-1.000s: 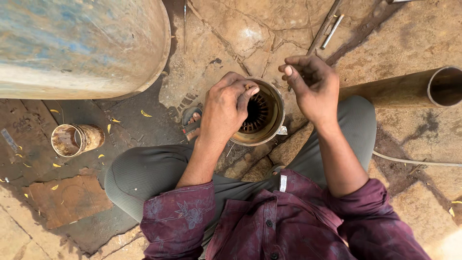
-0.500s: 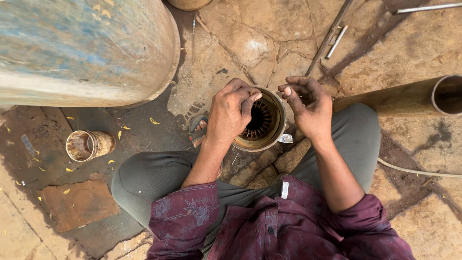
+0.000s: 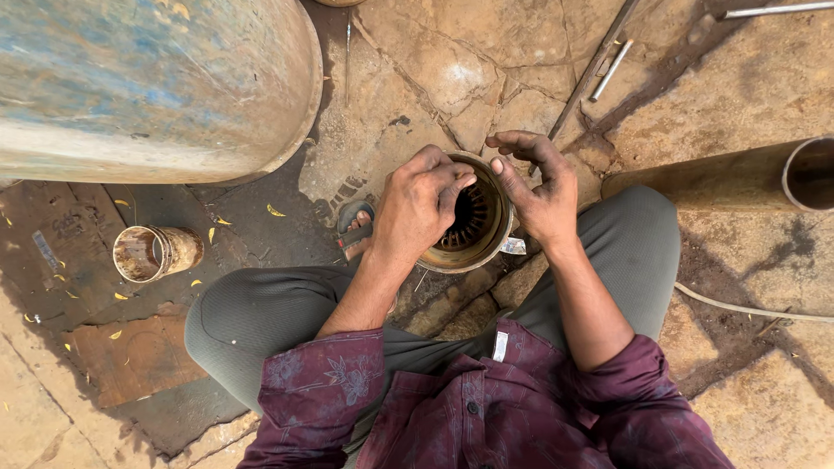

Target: The person clears debris from a motor housing using a rod and then inserts insulation or wiring into the stator slots by hand.

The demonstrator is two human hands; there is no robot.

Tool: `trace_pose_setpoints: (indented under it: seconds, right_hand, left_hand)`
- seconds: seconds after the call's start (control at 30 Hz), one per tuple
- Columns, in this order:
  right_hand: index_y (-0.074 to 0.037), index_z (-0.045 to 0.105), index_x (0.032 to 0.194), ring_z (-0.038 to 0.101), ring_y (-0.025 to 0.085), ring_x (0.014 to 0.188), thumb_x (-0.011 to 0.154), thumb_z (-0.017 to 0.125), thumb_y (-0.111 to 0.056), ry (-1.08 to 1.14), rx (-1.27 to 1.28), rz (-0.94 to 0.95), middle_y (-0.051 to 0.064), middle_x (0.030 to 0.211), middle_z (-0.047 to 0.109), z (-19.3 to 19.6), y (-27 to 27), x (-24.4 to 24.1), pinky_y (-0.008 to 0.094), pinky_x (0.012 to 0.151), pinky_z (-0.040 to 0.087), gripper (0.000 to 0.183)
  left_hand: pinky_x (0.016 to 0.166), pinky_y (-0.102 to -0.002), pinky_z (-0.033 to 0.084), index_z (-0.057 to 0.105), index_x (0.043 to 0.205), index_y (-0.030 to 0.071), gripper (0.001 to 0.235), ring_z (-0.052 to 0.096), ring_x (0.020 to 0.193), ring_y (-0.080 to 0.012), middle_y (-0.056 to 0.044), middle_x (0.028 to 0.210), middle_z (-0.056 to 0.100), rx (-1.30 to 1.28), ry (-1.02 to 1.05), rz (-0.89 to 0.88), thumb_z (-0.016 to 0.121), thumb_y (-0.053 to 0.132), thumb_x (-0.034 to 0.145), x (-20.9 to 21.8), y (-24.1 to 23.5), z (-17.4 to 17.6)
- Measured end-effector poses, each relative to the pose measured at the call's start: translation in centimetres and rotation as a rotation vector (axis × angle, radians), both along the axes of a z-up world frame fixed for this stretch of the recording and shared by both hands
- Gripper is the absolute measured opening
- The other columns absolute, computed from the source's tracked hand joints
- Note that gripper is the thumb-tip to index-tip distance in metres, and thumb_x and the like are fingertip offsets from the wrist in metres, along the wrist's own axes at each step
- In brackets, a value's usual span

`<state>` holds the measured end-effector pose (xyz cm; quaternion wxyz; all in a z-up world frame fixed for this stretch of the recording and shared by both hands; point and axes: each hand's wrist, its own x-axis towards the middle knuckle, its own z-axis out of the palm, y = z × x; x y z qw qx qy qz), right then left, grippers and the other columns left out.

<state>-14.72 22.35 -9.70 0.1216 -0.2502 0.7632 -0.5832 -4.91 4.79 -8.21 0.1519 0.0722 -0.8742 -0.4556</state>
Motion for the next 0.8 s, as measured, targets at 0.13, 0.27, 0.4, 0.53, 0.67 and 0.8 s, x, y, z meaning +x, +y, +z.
trace_pose_setpoints:
  seconds: [0.13, 0.27, 0.4, 0.53, 0.67, 0.8]
  right_hand:
    - [-0.005, 0.075, 0.114, 0.067, 0.022, 0.111, 0.091, 0.084, -0.017, 0.378, 0.091, 0.096, 0.009, 0.116, 0.074, 2.7, -0.6, -0.6, 0.036, 0.099, 0.053, 0.027]
    - [-0.005, 0.08, 0.103, 0.064, 0.024, 0.095, 0.084, 0.088, -0.021, 0.56, 0.304, 0.353, 0.009, 0.103, 0.076, 4.3, -1.3, -1.4, 0.038, 0.085, 0.052, 0.026]
    - [-0.008, 0.08, 0.097, 0.067, 0.023, 0.093, 0.083, 0.085, -0.022, 0.811, 0.425, 0.413, 0.004, 0.095, 0.077, 4.8, -2.0, -1.7, 0.041, 0.087, 0.055, 0.02]
    - [-0.007, 0.077, 0.088, 0.065, 0.02, 0.076, 0.094, 0.083, -0.026, 0.983, 0.735, 0.604, 0.008, 0.08, 0.072, 5.7, -2.0, -2.8, 0.036, 0.071, 0.058, 0.021]
    - [-0.007, 0.076, 0.09, 0.067, 0.019, 0.069, 0.085, 0.075, -0.017, 1.053, 0.986, 0.811, 0.009, 0.074, 0.07, 6.1, -2.7, -3.9, 0.034, 0.056, 0.057, 0.011]
    - [-0.011, 0.074, 0.079, 0.069, 0.014, 0.074, 0.083, 0.065, -0.011, 1.184, 1.414, 1.057, 0.008, 0.08, 0.07, 5.6, -5.9, -3.0, 0.029, 0.055, 0.058, 0.01]
  left_hand:
    - [0.064, -0.037, 0.06, 0.078, 0.096, 0.001, 0.011, 0.071, 0.071, -0.0261, -0.015, 0.098, 0.071, -0.161, -0.16, -0.02, 0.07, 0.003, 0.089, -0.6, 0.3, -1.0]
    - [0.067, -0.045, 0.057, 0.079, 0.086, 0.001, 0.01, 0.071, 0.073, -0.0342, -0.02, 0.086, 0.072, -0.331, -0.128, 0.011, 0.075, 0.002, 0.076, -0.6, 0.5, -0.8]
    - [0.075, -0.042, 0.059, 0.08, 0.09, 0.006, 0.007, 0.074, 0.077, -0.0319, -0.021, 0.085, 0.075, -0.251, -0.266, -0.042, 0.075, 0.004, 0.086, 0.2, -0.6, 1.1]
    - [0.065, -0.036, 0.059, 0.08, 0.105, 0.01, 0.018, 0.075, 0.066, -0.0224, -0.012, 0.086, 0.078, 0.011, -0.045, 0.178, 0.074, 0.009, 0.088, 1.5, -2.6, 1.8]
    - [0.07, -0.034, 0.061, 0.074, 0.111, 0.011, 0.019, 0.076, 0.079, -0.0177, -0.007, 0.096, 0.078, 0.1, 0.272, 0.368, 0.071, 0.02, 0.095, -0.8, -2.9, -0.7]
    - [0.058, -0.042, 0.052, 0.081, 0.096, 0.009, 0.039, 0.057, 0.052, -0.019, -0.009, 0.068, 0.072, 0.352, -0.492, 0.167, 0.058, 0.04, 0.106, -3.3, -1.7, -4.2]
